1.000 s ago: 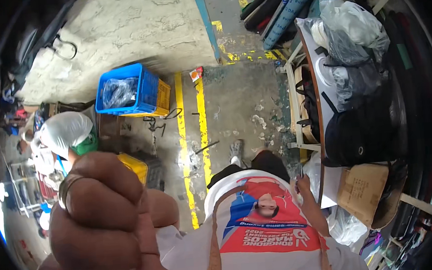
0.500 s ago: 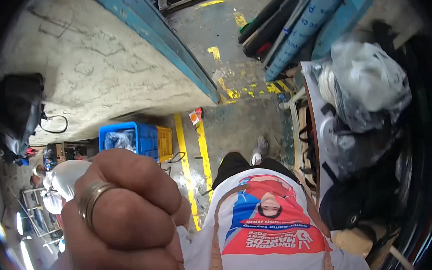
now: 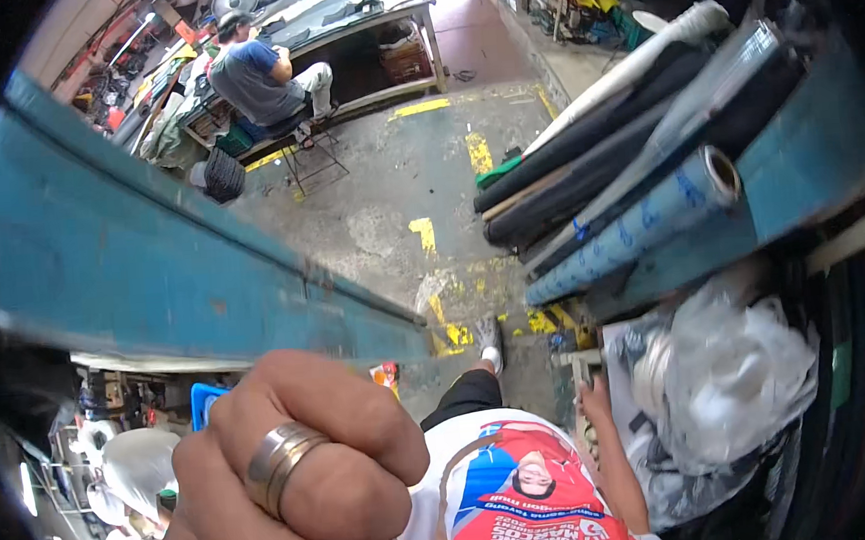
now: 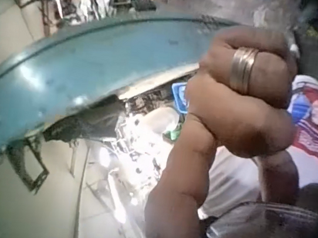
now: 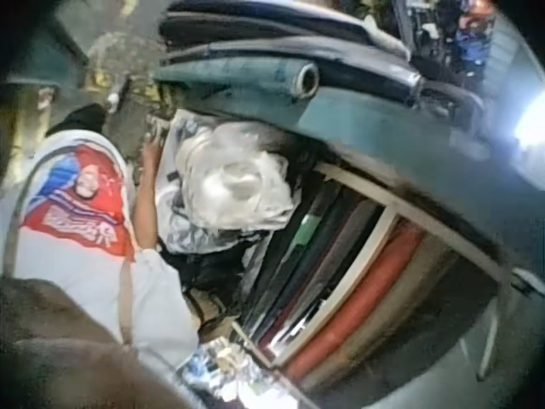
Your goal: Picking up foam materials and preparing a large upholstery component on a workbench.
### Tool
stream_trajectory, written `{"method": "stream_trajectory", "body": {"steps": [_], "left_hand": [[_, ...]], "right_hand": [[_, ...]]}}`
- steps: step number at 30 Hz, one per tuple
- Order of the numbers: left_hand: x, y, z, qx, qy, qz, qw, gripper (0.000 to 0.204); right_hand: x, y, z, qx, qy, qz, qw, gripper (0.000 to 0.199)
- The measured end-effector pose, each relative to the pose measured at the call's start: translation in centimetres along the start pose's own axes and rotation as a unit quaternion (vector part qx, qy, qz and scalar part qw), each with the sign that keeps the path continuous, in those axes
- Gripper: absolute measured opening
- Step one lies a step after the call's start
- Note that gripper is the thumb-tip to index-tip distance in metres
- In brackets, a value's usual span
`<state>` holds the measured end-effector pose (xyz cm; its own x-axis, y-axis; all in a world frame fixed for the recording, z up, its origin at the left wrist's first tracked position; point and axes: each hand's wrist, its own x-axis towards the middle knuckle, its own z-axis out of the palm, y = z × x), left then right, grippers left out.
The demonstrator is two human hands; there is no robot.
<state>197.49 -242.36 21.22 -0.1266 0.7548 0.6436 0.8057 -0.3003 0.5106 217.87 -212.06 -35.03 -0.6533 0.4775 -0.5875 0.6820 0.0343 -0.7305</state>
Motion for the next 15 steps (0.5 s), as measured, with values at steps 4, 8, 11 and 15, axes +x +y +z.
{"method": "stream_trajectory", "body": {"steps": [4, 8, 11, 15], "left_hand": [[3.2, -9.4, -4.7, -0.102, 0.094, 0.105, 0.985, 0.029], [5.9, -15.1, -8.6, 0.055, 0.131, 0.034, 0.989, 0.028], [6.4, -17.5, -10.9, 0.067, 0.220, 0.011, 0.973, 0.029], [8.2, -23.4, -12.2, 0.088, 0.363, 0.017, 0.927, 0.032]], "right_hand": [[4.0, -2.4, 0.2, 0.022, 0.031, 0.080, 0.996, 0.015], [9.3, -4.8, 0.3, 0.019, 0.074, 0.064, 0.995, 0.022], [12.4, -11.7, 1.0, -0.051, 0.056, 0.028, 0.997, 0.023], [19.2, -16.1, 3.0, -0.182, 0.043, -0.035, 0.982, 0.025]]}}
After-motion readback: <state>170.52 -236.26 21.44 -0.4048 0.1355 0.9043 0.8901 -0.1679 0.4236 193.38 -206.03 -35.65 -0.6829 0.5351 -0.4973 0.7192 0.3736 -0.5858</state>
